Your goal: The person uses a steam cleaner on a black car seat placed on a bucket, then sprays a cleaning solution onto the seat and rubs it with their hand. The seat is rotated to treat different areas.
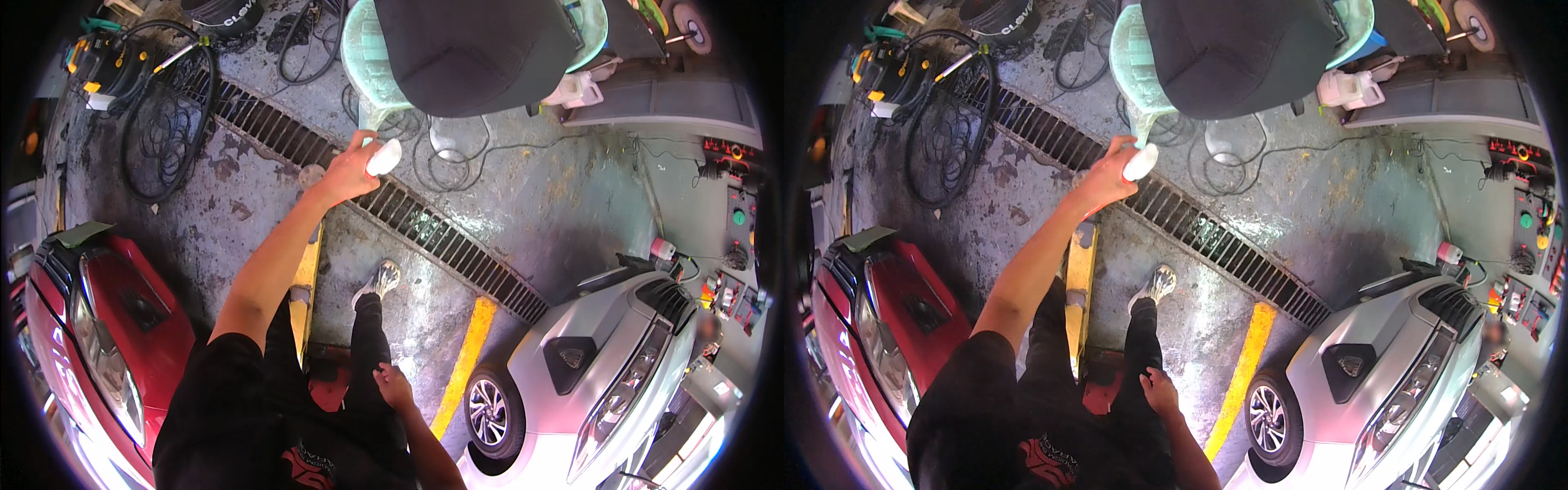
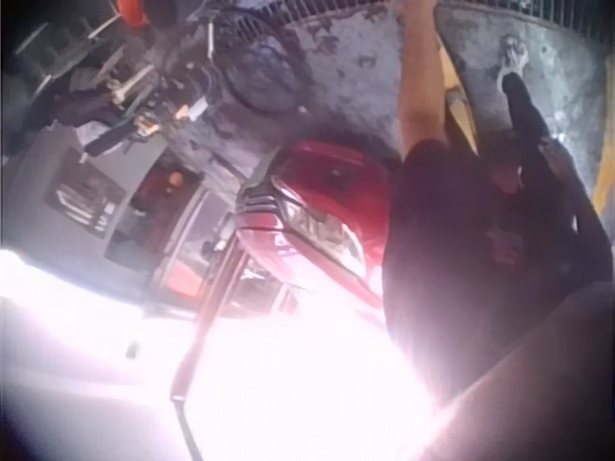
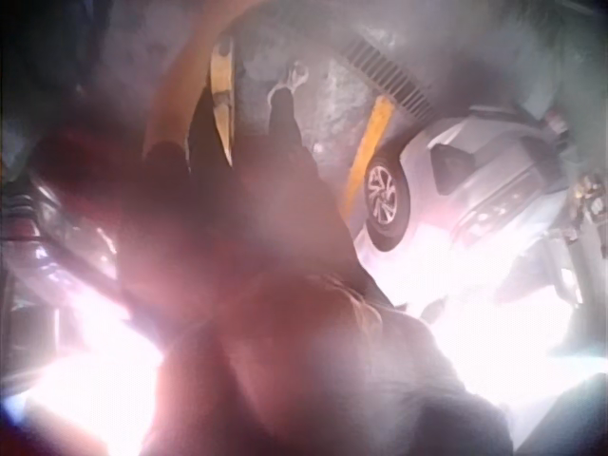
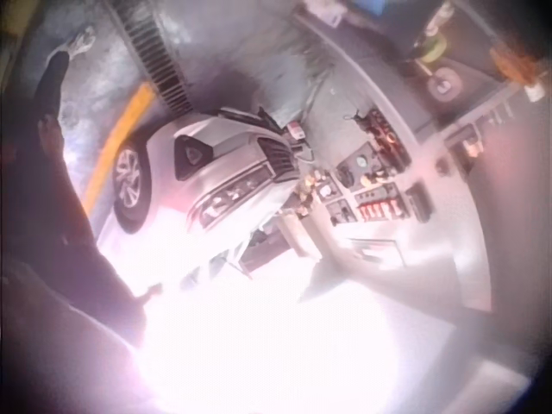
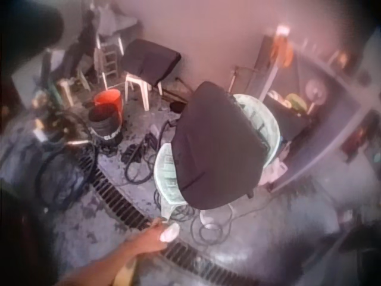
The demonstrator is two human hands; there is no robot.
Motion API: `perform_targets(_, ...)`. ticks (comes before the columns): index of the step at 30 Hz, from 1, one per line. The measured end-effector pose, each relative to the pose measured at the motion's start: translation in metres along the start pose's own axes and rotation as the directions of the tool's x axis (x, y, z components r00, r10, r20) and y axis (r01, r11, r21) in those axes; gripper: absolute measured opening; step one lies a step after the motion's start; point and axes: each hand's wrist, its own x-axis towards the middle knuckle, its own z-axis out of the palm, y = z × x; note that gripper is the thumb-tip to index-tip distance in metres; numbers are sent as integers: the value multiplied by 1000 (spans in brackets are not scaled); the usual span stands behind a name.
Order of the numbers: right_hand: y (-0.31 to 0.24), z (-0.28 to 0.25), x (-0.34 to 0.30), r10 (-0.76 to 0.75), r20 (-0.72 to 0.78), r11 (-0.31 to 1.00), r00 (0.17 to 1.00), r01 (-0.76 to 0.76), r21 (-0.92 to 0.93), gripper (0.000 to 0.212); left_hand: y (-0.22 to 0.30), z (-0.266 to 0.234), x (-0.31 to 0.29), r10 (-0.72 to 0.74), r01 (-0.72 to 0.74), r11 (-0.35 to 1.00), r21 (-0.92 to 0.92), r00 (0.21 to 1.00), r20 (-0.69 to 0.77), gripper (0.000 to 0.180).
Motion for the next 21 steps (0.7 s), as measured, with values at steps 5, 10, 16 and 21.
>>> perform_targets(5, -8, -9, 0, 104, 33, 994, 994, -105, 38, 42, 66, -9, 2, -6, 6, 1000, 28, 1000, 3, 44)
perform_targets(10, -6, -23, 5, 96, -19, 995, 995, -95, 35, 42, 170, -8, 13, 324, -330, 943, -48, 940, -101, 47)
perform_targets(16, -11, -48, 16, 87, -27, 995, 996, -86, 49, 41, 126, 56, 13, 122, -122, 992, -30, 993, 1, 41)
perform_targets(21, 6, -60, 15, 108, -53, 993, 993, -105, 62, 41, 130, 18, 1, 84, -88, 986, -145, 996, -34, 43)
